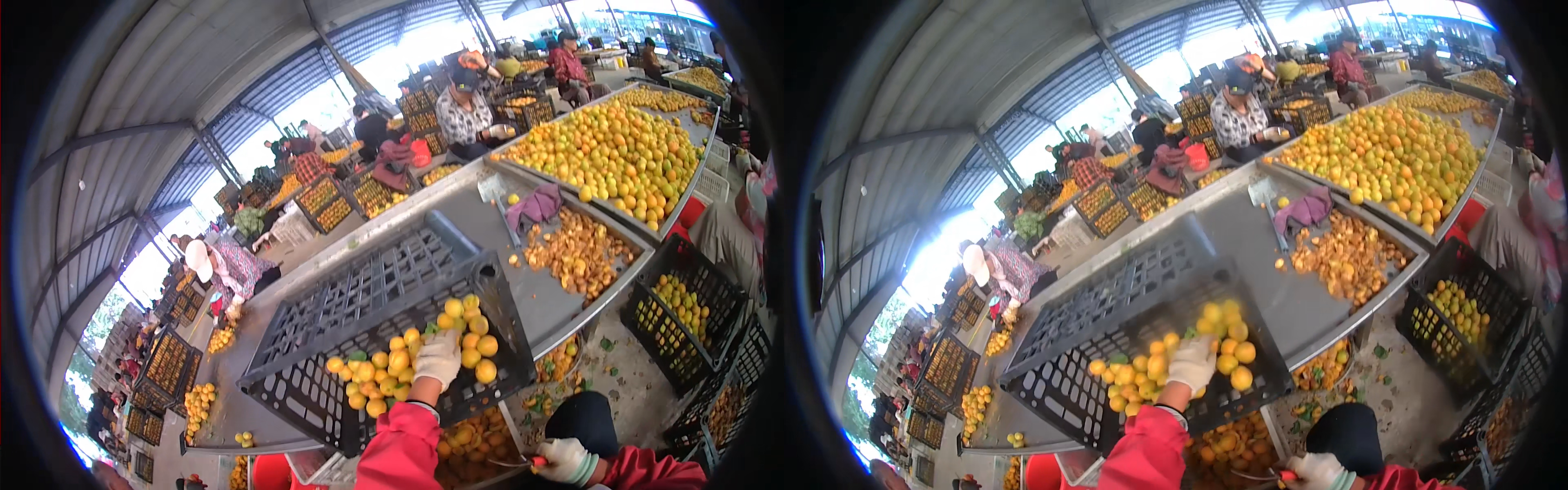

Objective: The person sits at a processing table in a large shed, peeling yellow mangoes one by one using a small knife. They hold the fruit in their left hand and use the knife in their right hand to remove the skin, placing the peeled fruit into a white basket below and discarding the peels onto the table.

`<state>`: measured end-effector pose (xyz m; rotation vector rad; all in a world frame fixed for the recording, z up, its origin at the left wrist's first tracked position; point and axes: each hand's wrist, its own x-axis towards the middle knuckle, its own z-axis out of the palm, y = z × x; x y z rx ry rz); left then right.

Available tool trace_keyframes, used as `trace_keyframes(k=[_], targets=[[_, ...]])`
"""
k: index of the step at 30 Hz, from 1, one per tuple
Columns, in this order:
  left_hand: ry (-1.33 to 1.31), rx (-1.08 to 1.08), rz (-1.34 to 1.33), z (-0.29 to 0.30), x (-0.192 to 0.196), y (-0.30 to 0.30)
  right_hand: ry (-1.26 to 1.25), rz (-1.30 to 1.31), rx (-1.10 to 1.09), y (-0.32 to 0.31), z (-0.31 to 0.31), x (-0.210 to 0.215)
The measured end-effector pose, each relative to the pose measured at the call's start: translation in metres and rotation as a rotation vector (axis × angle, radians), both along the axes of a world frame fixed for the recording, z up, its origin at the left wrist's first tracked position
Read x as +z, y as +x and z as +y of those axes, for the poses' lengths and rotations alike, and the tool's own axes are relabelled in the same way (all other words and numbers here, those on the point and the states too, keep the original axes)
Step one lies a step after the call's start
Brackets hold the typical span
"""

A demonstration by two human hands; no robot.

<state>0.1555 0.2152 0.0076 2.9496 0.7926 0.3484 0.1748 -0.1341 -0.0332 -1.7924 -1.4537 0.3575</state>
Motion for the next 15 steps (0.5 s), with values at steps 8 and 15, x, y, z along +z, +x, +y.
trace_keyframes(k=[8, 15], targets=[[0.126, 0.204, 0.529, 0.019, 0.001, 0.058, 0.153, 0.101, -0.136, 0.023, -0.007, -0.01], [-0.003, 0.338, 0.498, -0.003, 0.024, 0.073, 0.165, 0.063, -0.128, 0.022, -0.014, -0.006]])
